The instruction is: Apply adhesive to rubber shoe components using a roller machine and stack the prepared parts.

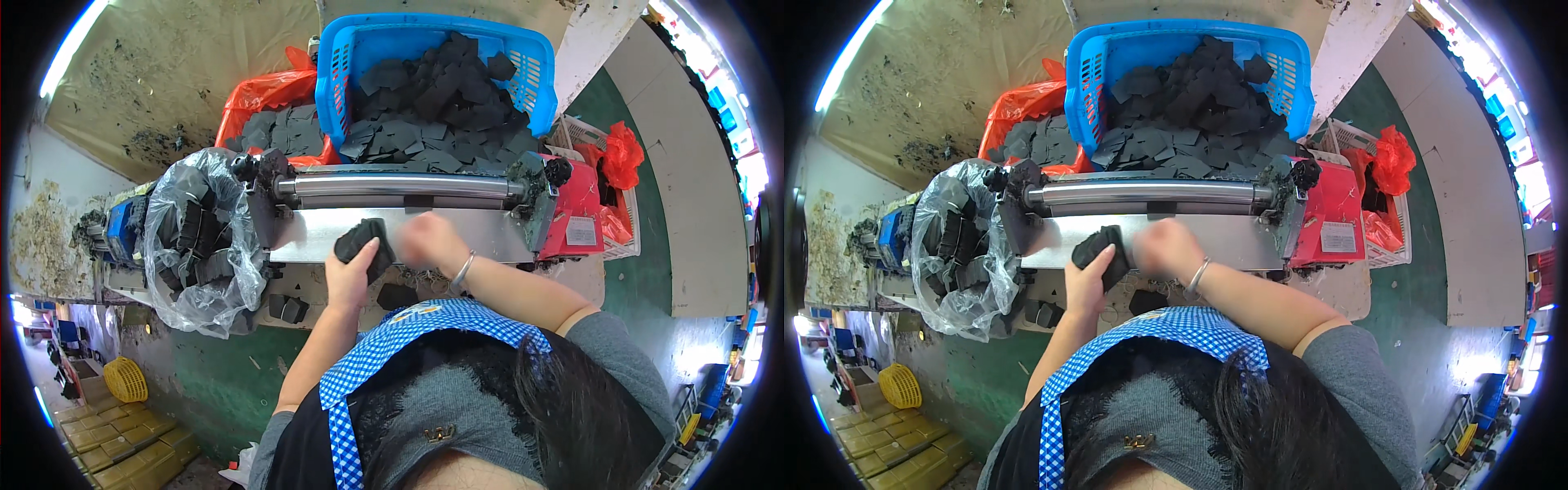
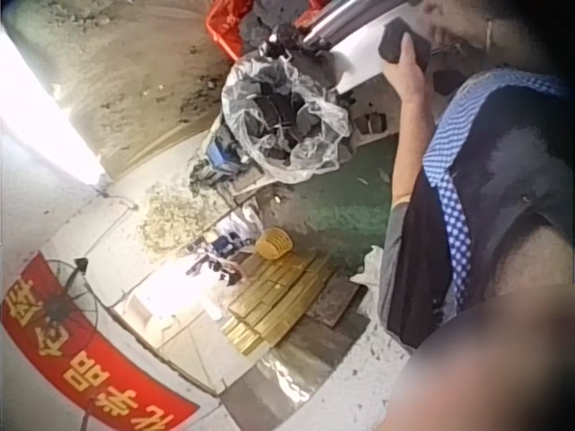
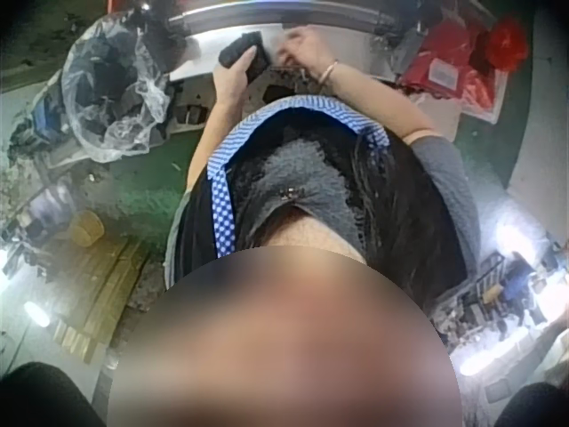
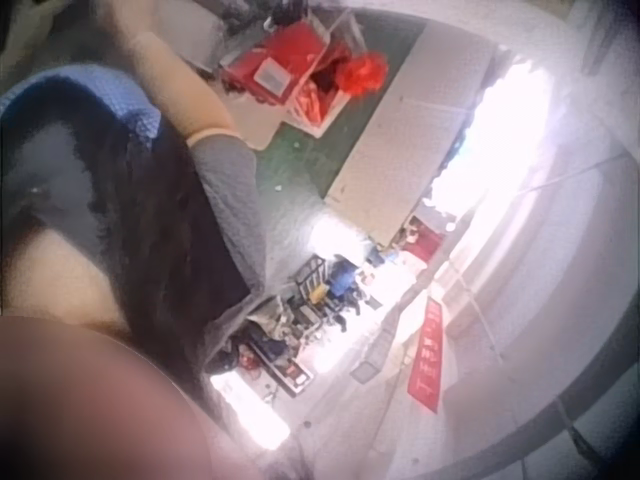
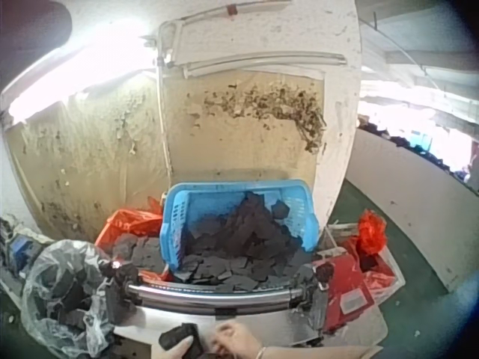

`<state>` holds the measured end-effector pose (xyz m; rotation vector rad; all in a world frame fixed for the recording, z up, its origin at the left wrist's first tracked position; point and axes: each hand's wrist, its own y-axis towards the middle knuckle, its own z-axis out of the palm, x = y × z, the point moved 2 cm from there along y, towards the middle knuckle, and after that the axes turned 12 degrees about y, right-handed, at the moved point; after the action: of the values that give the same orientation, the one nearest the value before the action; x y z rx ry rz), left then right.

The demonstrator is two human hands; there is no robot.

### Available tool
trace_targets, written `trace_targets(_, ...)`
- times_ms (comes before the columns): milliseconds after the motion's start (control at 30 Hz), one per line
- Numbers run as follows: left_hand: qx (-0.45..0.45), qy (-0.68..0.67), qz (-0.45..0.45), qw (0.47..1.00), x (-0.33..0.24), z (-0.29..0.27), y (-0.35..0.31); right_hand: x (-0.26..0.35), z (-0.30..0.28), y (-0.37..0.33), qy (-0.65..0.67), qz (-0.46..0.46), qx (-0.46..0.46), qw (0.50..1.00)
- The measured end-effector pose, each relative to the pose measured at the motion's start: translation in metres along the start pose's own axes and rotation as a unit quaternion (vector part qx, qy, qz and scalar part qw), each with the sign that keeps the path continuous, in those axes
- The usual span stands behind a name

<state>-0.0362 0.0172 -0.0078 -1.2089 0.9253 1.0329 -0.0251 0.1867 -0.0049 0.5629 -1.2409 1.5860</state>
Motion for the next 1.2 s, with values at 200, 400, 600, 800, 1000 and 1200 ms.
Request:
trace_targets(200, 0.027, -0.069, -0.032, 0.997, -0.013, 0.004, -0.005, 0.001, -0.015, 0.006, -0.016, 0.080, -0.032, 0.996)
trace_targets(400, -0.002, -0.002, -0.002, 1.000, 0.002, 0.000, 0.000, -0.002, 0.002, -0.003, -0.058, -0.015, -0.013, 0.998)
trace_targets(600, 0.035, -0.072, -0.016, 0.997, -0.006, 0.002, -0.001, -0.004, -0.020, 0.009, 0.010, 0.085, -0.033, 0.996)
trace_targets(800, 0.000, 0.009, 0.006, 1.000, 0.005, 0.000, 0.001, 0.002, 0.005, -0.009, -0.096, 0.016, 0.067, 0.993)
trace_targets(1000, 0.016, -0.071, -0.035, 0.997, -0.015, -0.001, 0.000, -0.009, -0.037, 0.018, 0.056, 0.115, -0.115, 0.985)
trace_targets(1200, -0.014, 0.045, 0.020, 0.999, 0.010, -0.001, 0.000, -0.001, 0.011, -0.012, -0.080, 0.003, 0.041, 0.996)
